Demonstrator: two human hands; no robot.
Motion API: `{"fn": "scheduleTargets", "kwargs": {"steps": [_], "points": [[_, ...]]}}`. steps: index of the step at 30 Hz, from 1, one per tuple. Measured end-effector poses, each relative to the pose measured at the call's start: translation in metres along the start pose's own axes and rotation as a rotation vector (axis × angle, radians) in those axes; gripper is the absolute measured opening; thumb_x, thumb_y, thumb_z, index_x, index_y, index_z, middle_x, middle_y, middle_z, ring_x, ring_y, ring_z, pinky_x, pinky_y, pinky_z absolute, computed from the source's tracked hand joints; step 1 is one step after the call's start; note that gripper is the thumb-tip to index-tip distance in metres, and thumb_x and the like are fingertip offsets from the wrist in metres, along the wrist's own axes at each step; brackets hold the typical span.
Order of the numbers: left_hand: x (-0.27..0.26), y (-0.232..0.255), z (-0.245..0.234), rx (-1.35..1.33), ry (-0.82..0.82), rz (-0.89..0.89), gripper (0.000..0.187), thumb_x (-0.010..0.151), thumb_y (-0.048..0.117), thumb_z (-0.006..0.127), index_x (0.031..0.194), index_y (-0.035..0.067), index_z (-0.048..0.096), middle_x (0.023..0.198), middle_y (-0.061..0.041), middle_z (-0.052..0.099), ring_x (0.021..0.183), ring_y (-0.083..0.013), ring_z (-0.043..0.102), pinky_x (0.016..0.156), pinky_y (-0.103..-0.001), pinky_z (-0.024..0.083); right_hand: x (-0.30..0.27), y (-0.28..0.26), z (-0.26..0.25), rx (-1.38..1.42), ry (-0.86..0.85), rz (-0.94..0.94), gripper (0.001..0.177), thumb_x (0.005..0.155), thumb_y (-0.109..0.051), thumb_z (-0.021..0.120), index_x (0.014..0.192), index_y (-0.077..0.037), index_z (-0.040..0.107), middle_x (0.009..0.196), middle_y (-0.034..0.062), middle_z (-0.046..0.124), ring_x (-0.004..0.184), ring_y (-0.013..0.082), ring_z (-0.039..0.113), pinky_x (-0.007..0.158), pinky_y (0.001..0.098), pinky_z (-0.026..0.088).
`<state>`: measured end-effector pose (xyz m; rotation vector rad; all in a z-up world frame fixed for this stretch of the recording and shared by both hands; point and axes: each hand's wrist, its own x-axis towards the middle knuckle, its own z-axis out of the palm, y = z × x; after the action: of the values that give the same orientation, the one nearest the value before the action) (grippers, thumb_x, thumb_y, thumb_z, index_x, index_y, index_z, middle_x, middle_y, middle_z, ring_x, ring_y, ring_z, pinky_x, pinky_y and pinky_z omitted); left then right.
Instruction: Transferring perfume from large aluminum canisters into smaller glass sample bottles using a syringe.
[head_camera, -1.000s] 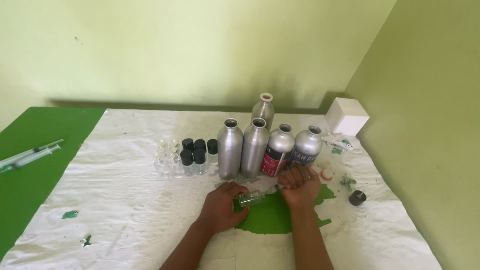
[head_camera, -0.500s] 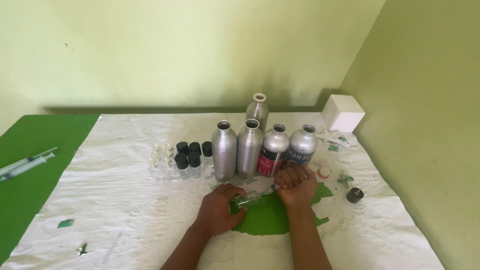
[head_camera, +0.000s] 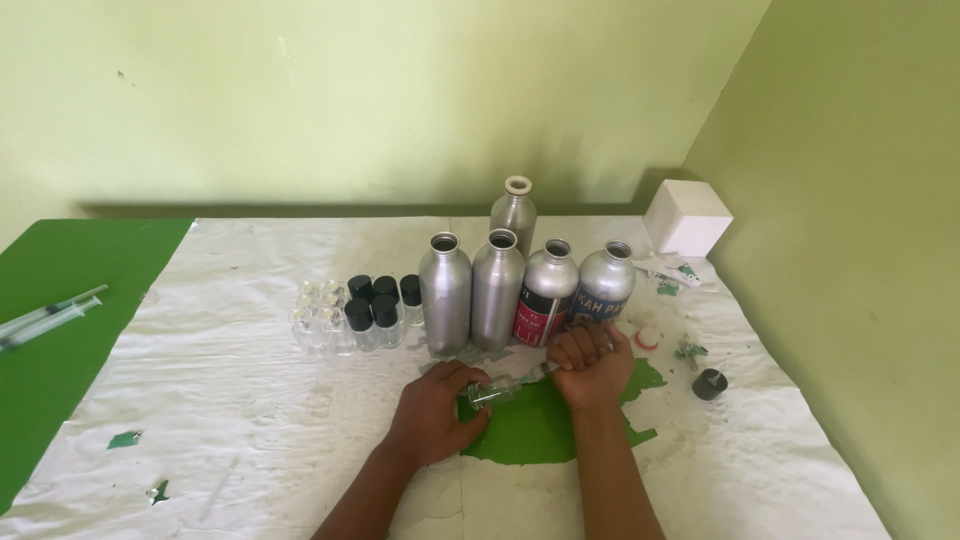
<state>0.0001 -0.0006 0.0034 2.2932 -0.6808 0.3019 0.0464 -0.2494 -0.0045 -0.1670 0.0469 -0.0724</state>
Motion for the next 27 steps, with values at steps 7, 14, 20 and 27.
{"fn": "scheduleTargets", "kwargs": {"steps": [7,14,20,27], "points": [[-0.002,-0.004,0.003,0.038,-0.013,-0.003,0.042,0.073,0.024,0.079,0.114,0.018,0.073,0.111,-0.003,0.069,0.093,-0.0249,0.067,0.078,-0.037,0.055,0.0,-0.002,-0.006,0.025,-0.054,0.014,0.042,0.098,-0.029,0.045,0.058,-0.025,0.036,0.048,-0.0085,0.026,0.042,0.0073,0.017,0.044,0.0259,0.019],[-0.001,-0.007,0.006,0.061,-0.024,0.005,0.045,0.075,0.027,0.079,0.118,0.017,0.074,0.11,-0.002,0.066,0.092,-0.0235,0.066,0.078,-0.036,0.054,0.0,-0.003,-0.005,0.0,-0.009,-0.029,0.043,0.098,-0.029,0.043,0.056,-0.025,0.034,0.048,-0.0079,0.024,0.043,0.0084,0.017,0.044,0.0271,0.018],[-0.001,-0.003,-0.002,0.031,-0.021,-0.007,0.042,0.077,0.029,0.079,0.117,0.017,0.074,0.105,-0.004,0.068,0.094,-0.0258,0.068,0.08,-0.04,0.057,-0.002,-0.001,0.002,-0.09,0.099,-0.064,0.041,0.096,-0.032,0.047,0.058,-0.026,0.032,0.05,-0.0092,0.021,0.043,0.009,0.018,0.045,0.0273,0.02],[-0.003,0.004,-0.008,-0.032,-0.031,-0.064,0.045,0.079,0.033,0.08,0.121,0.019,0.072,0.101,-0.004,0.069,0.1,-0.0264,0.07,0.084,-0.042,0.06,-0.013,-0.001,0.006,-0.161,0.212,-0.112,0.04,0.094,-0.034,0.05,0.06,-0.026,0.031,0.052,-0.0102,0.017,0.043,0.0102,0.018,0.045,0.0276,0.02]]}}
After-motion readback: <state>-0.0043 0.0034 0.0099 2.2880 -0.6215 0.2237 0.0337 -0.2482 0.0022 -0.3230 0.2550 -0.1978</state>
